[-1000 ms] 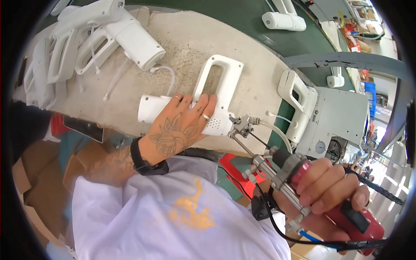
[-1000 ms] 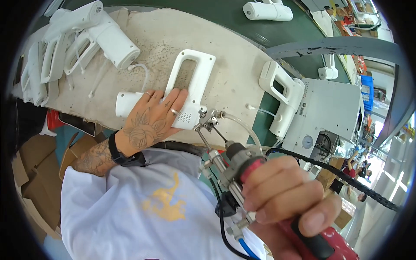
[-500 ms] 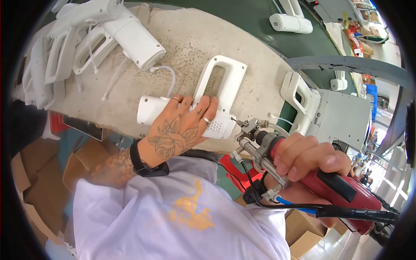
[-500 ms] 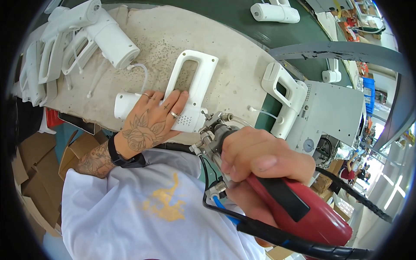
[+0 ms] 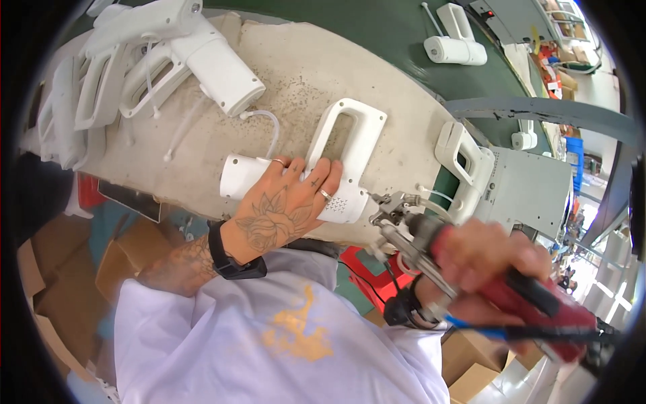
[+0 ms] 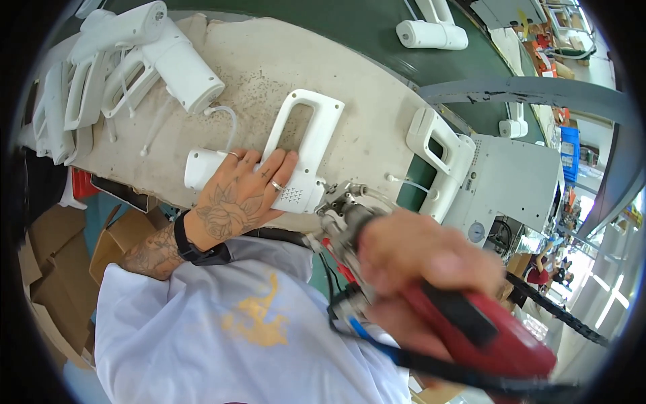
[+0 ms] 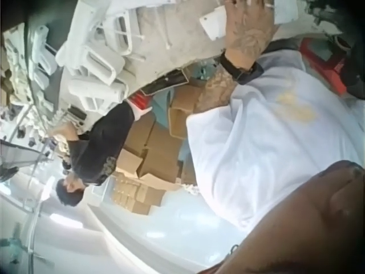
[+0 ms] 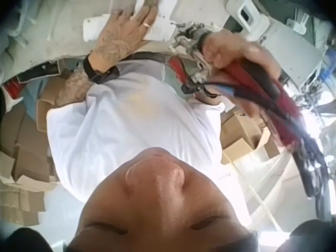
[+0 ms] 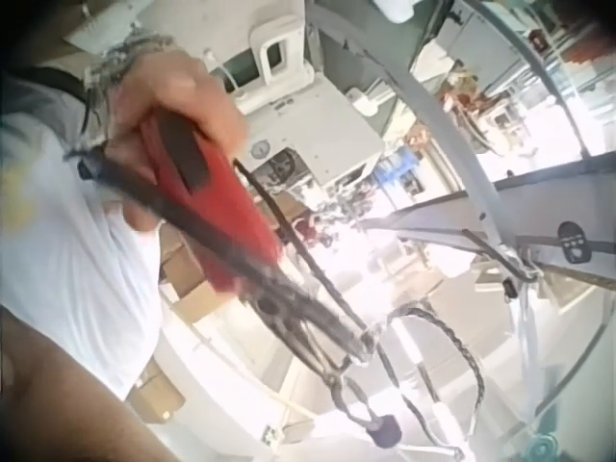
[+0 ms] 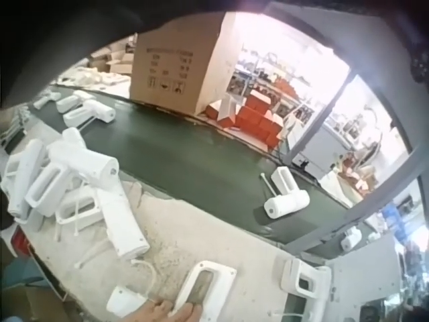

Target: Use an ultrasonic welding tool to join plastic components of electronic device housings on a production line.

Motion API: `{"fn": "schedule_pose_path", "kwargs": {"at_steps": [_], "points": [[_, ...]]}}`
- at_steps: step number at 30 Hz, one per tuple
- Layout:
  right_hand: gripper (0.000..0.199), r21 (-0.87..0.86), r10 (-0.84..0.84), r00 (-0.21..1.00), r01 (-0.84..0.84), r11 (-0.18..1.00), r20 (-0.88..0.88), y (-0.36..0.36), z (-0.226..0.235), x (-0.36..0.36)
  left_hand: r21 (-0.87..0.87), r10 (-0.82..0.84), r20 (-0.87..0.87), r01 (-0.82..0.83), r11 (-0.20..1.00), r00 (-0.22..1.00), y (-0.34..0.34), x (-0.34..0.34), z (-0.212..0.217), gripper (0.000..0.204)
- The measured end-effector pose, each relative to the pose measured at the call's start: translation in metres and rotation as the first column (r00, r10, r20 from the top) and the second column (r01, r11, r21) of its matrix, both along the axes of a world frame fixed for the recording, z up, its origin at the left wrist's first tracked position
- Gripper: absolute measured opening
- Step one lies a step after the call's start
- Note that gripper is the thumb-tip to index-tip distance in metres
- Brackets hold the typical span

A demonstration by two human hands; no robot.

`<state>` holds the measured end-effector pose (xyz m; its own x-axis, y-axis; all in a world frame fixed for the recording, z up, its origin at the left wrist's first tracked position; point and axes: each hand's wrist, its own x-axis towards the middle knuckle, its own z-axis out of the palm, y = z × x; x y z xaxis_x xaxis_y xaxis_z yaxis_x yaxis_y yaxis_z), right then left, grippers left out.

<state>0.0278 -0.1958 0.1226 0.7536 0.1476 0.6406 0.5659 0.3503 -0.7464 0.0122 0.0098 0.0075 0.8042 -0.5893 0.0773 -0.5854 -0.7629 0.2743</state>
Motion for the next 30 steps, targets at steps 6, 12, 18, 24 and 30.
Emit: {"fn": "schedule_pose_path", "kwargs": {"at_steps": [6, 12, 18, 24, 30], "points": [[0.059, -0.081, -0.070, 0.997, 0.072, 0.994, 0.030, 0.009, 0.026, -0.003, 0.003, -0.006, -0.052, 0.006, 1.000, 0.999, 0.002, -0.001, 0.000, 0.089], [0.076, -0.020, 0.010, 1.000, -0.010, 1.000, 0.020, 0.020, -0.001, 0.010, -0.036, -0.013, 0.025, 0.014, 0.999, 1.000, 0.002, 0.001, -0.005, 0.069], [0.069, -0.042, -0.017, 0.996, 0.014, 0.999, -0.090, 0.022, -0.007, 0.009, -0.019, -0.009, 0.044, 0.009, 1.000, 0.999, 0.001, 0.002, -0.008, 0.067], [0.071, -0.047, 0.021, 0.997, -0.024, 0.999, -0.077, 0.025, -0.026, 0.014, -0.013, -0.005, 0.065, 0.006, 1.000, 0.998, 0.000, -0.002, -0.007, 0.070], [0.078, -0.038, 0.025, 0.992, -0.030, 0.999, -0.121, 0.021, -0.021, 0.018, 0.030, -0.017, -0.050, 0.018, 0.999, 0.999, 0.004, -0.002, -0.001, 0.086]]}}
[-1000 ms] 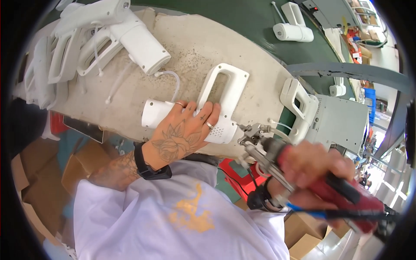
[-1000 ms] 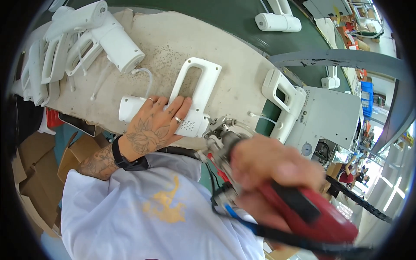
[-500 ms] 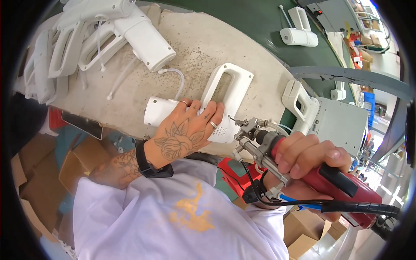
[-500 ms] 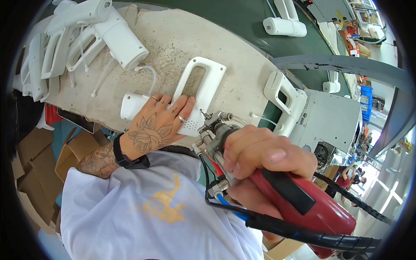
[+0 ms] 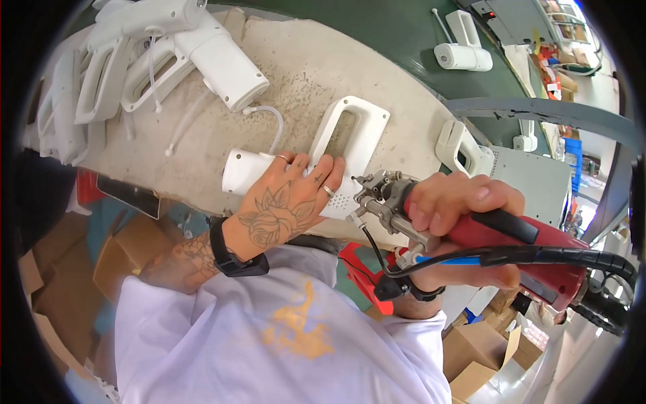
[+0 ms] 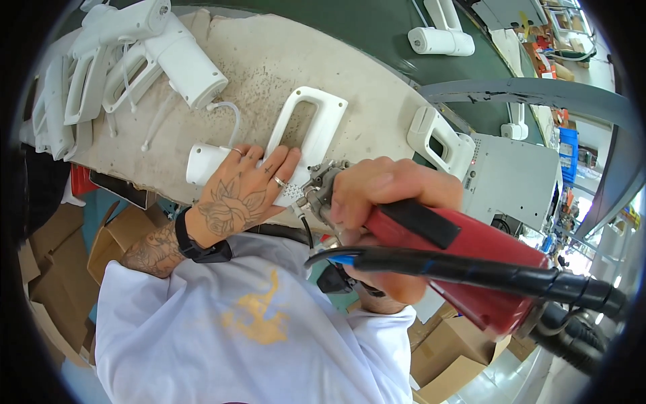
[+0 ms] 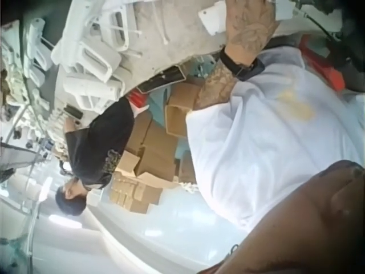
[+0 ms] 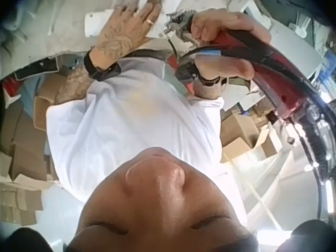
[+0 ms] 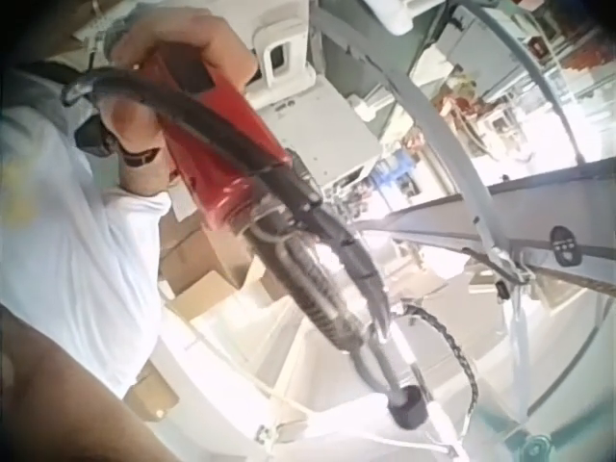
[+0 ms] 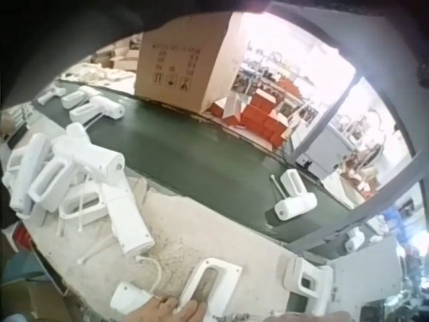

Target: Use an ultrasonic welding tool to join plastic components of electronic device housings on a production line.

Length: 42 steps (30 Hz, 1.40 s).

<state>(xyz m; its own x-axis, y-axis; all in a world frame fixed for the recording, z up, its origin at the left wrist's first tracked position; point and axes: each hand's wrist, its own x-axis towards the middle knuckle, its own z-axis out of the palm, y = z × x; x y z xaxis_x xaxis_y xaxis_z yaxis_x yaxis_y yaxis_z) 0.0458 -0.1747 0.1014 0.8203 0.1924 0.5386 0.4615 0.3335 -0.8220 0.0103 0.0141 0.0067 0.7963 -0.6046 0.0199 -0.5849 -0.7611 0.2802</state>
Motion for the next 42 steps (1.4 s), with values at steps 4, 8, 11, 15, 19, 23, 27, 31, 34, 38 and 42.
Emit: {"fn": "schedule_pose_path", "kwargs": {"at_steps": [4, 8, 11, 15, 19, 23, 27, 31, 34, 38, 42], "points": [[0.083, 0.003, 0.031, 0.988, -0.032, 0.999, 0.150, -0.015, 0.031, -0.007, -0.030, -0.018, 0.053, 0.019, 0.999, 0.998, -0.003, -0.015, 0.000, 0.063], [0.081, 0.030, -0.090, 0.969, 0.085, 0.996, 0.231, -0.025, 0.046, -0.008, -0.008, -0.023, 0.052, 0.023, 1.000, 0.998, -0.002, -0.033, 0.005, 0.055], [0.083, -0.011, -0.040, 0.975, 0.044, 0.999, 0.216, -0.029, 0.042, 0.005, -0.026, -0.026, 0.045, 0.027, 0.999, 0.999, 0.000, -0.033, 0.004, 0.054], [0.080, -0.018, 0.009, 0.982, -0.005, 1.000, 0.188, -0.033, 0.030, 0.017, -0.026, -0.023, 0.051, 0.025, 0.999, 0.998, 0.001, -0.032, 0.001, 0.051], [0.091, -0.040, -0.092, 0.981, 0.101, 0.994, 0.173, -0.020, 0.023, 0.026, -0.047, -0.021, 0.060, 0.024, 0.999, 0.998, 0.000, -0.032, 0.001, 0.048], [0.091, -0.053, -0.092, 0.978, 0.104, 0.993, 0.186, -0.021, 0.018, 0.030, -0.034, -0.029, 0.085, 0.032, 0.999, 0.996, 0.001, -0.031, 0.002, 0.046], [0.088, -0.052, -0.116, 0.978, 0.126, 0.991, 0.173, -0.016, 0.016, 0.032, -0.050, -0.024, 0.076, 0.028, 0.998, 0.997, 0.001, -0.031, 0.000, 0.047], [0.080, -0.077, -0.011, 0.988, 0.023, 0.997, 0.156, -0.029, 0.008, 0.042, -0.048, -0.023, 0.086, 0.027, 0.998, 0.996, 0.002, -0.031, -0.001, 0.048], [0.078, -0.015, 0.005, 0.996, -0.004, 1.000, 0.093, -0.023, -0.008, 0.041, -0.041, -0.027, 0.103, 0.031, 0.999, 0.994, 0.001, -0.030, -0.002, 0.049], [0.077, 0.105, -0.079, 0.997, 0.080, 0.991, -0.005, -0.015, -0.009, 0.041, -0.057, -0.024, 0.087, 0.029, 0.998, 0.996, 0.001, -0.030, 0.001, 0.050], [0.073, 0.009, -0.184, 0.979, 0.186, 0.983, -0.086, -0.007, -0.011, 0.044, -0.043, -0.025, 0.084, 0.029, 0.999, 0.996, 0.001, -0.027, 0.002, 0.051]]}}
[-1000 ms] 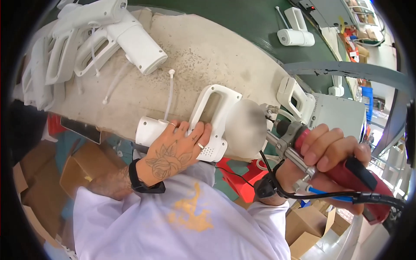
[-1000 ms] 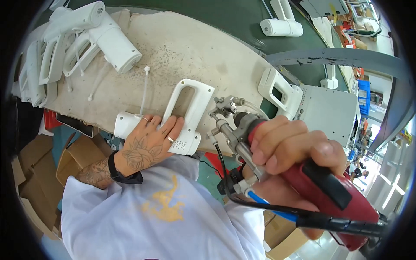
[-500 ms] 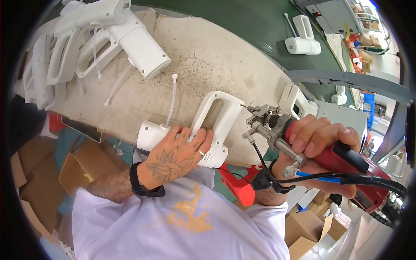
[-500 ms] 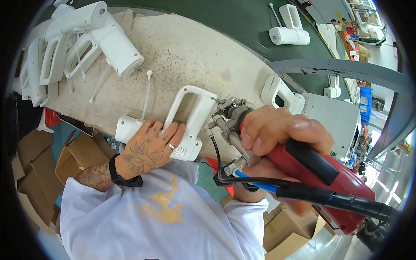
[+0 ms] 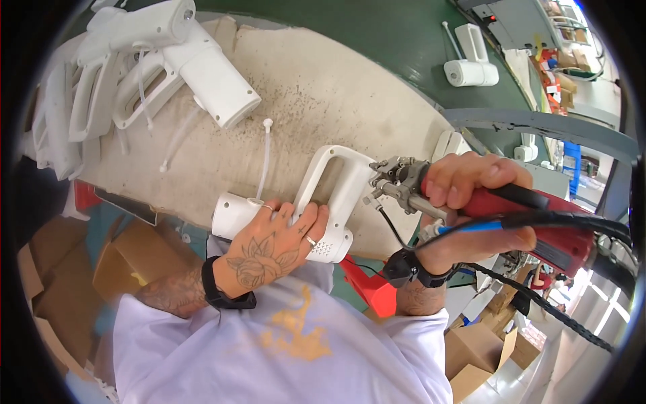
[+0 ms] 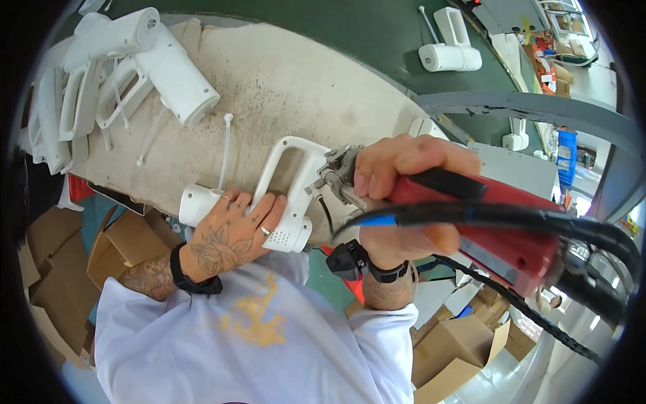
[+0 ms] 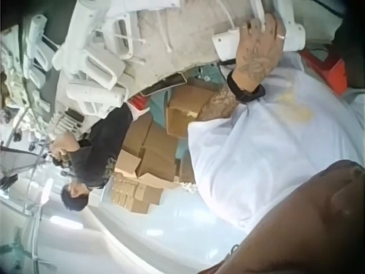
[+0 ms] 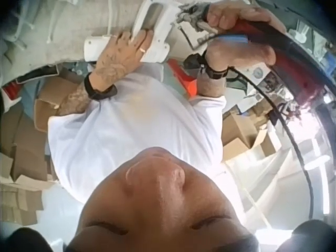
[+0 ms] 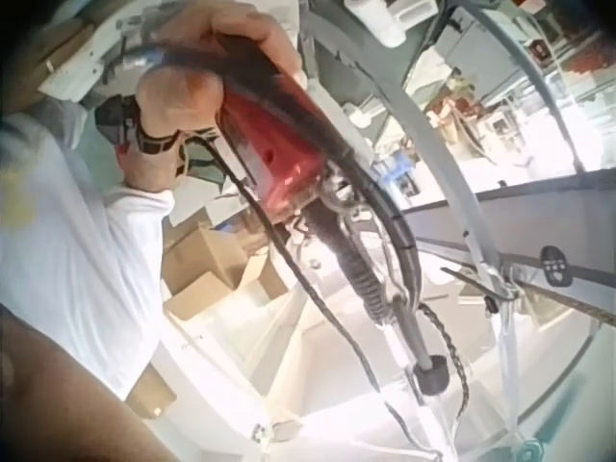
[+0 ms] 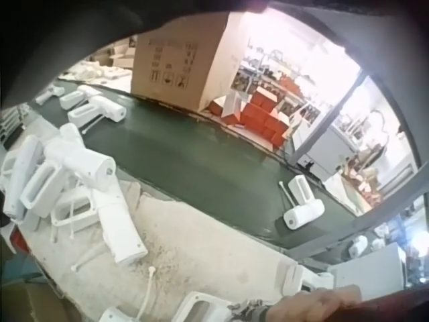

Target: Use an ultrasonic welding tool to join plastic components of electronic device housings on a production line.

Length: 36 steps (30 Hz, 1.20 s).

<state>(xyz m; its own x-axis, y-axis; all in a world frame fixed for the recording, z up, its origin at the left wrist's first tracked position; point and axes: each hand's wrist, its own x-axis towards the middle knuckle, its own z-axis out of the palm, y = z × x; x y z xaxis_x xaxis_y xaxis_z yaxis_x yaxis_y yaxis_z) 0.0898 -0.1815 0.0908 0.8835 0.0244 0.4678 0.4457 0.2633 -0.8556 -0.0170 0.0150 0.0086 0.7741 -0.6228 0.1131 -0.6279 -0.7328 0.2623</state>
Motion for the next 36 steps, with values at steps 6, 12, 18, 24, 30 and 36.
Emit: {"fn": "schedule_pose_path", "kwargs": {"at_steps": [6, 12, 18, 24, 30, 36], "points": [[0.083, -0.075, 0.231, 0.943, -0.219, 0.973, 0.241, -0.007, 0.052, -0.017, -0.040, -0.005, -0.005, 0.005, 0.999, 1.000, 0.005, -0.007, -0.002, 0.052], [0.085, -0.137, 0.264, 0.935, -0.236, 0.962, 0.239, 0.026, 0.058, -0.011, -0.044, 0.013, -0.024, -0.014, 0.999, 1.000, 0.018, -0.007, 0.012, 0.060], [0.081, -0.198, 0.410, 0.893, -0.375, 0.906, 0.187, 0.025, 0.047, 0.003, -0.113, 0.128, -0.213, -0.154, 0.982, 0.969, 0.062, -0.006, 0.027, 0.083], [0.078, -0.105, 0.176, 0.968, -0.159, 0.982, 0.177, 0.050, 0.021, 0.003, -0.062, 0.184, -0.295, -0.211, 0.975, 0.938, 0.080, -0.004, 0.016, 0.082], [0.071, -0.004, 0.119, 0.993, -0.119, 0.993, -0.001, 0.057, 0.009, -0.002, -0.081, 0.161, -0.298, -0.193, 0.978, 0.941, 0.080, -0.004, 0.006, 0.083], [0.074, -0.097, -0.023, 0.997, 0.015, 0.995, -0.078, 0.062, 0.005, 0.001, -0.061, 0.144, -0.332, -0.173, 0.983, 0.932, 0.077, -0.003, 0.013, 0.082]]}}
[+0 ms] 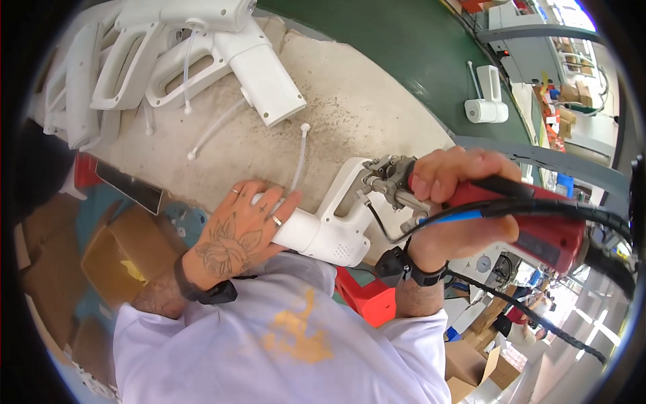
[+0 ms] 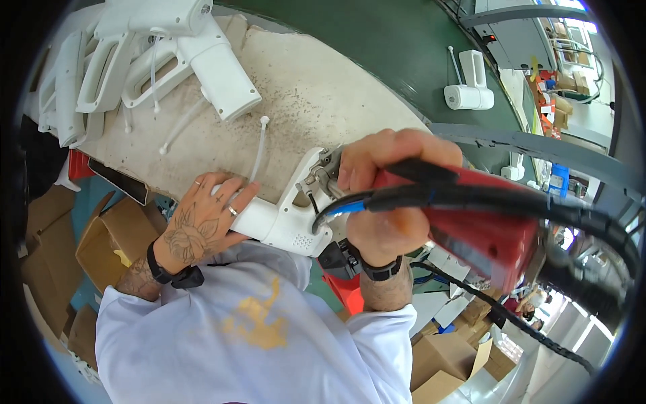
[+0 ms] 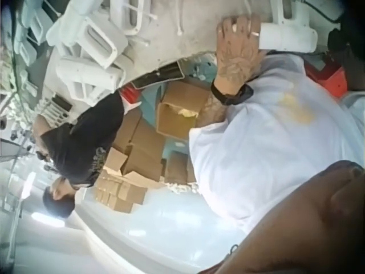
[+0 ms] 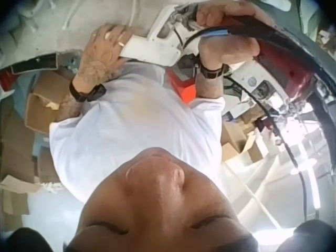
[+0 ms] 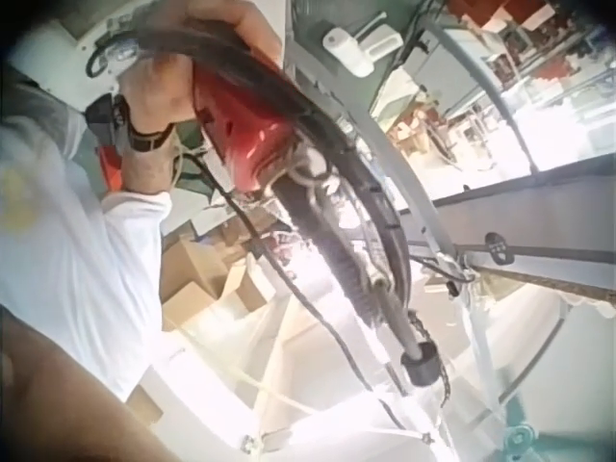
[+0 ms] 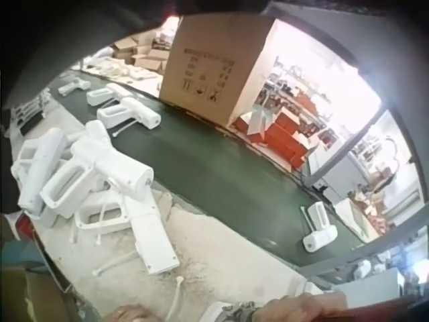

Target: Use an ultrasonic welding tool to join plastic components of electronic device housings on a production line.

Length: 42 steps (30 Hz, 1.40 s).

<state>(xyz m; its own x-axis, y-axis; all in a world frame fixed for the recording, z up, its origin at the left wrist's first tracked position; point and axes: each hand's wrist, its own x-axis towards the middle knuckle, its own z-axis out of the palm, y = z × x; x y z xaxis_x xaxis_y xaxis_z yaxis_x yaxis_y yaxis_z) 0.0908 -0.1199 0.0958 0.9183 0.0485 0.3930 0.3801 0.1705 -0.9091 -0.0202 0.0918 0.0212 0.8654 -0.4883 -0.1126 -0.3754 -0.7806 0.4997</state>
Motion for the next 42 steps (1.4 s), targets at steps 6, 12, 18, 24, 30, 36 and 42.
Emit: {"fn": "schedule_pose_path", "kwargs": {"at_steps": [6, 12, 18, 24, 30, 36, 42], "points": [[0.082, 0.116, 0.181, 0.922, -0.233, 0.966, 0.344, -0.025, 0.047, -0.024, 0.013, 0.001, 0.060, -0.002, 1.000, 0.998, -0.013, 0.006, -0.008, 0.074], [0.085, 0.055, 0.250, 0.931, -0.273, 0.960, 0.266, -0.031, 0.046, -0.038, -0.018, 0.068, 0.203, -0.066, 0.998, 0.977, -0.036, 0.027, -0.016, 0.073], [0.083, 0.000, 0.282, 0.922, -0.293, 0.956, 0.266, -0.034, 0.030, -0.035, -0.005, 0.056, 0.216, -0.056, 0.998, 0.975, -0.037, 0.027, -0.018, 0.071], [0.067, 0.050, 0.246, 0.959, -0.255, 0.966, 0.140, -0.032, 0.020, -0.037, 0.001, 0.053, 0.209, -0.055, 0.998, 0.976, -0.037, 0.028, -0.020, 0.071], [0.055, 0.094, 0.236, 0.966, -0.246, 0.965, 0.106, -0.024, 0.012, -0.034, -0.029, 0.081, 0.220, -0.076, 0.997, 0.972, -0.038, 0.030, -0.020, 0.071], [0.050, -0.153, -0.035, 0.996, 0.022, 0.988, -0.081, -0.034, -0.005, -0.046, -0.049, 0.104, 0.178, -0.096, 0.994, 0.979, -0.051, 0.026, -0.009, 0.072], [0.061, -0.079, -0.102, 0.992, 0.096, 0.992, -0.069, -0.039, 0.047, -0.059, -0.088, 0.126, 0.220, -0.109, 0.990, 0.967, -0.050, 0.023, -0.030, 0.078]]}}
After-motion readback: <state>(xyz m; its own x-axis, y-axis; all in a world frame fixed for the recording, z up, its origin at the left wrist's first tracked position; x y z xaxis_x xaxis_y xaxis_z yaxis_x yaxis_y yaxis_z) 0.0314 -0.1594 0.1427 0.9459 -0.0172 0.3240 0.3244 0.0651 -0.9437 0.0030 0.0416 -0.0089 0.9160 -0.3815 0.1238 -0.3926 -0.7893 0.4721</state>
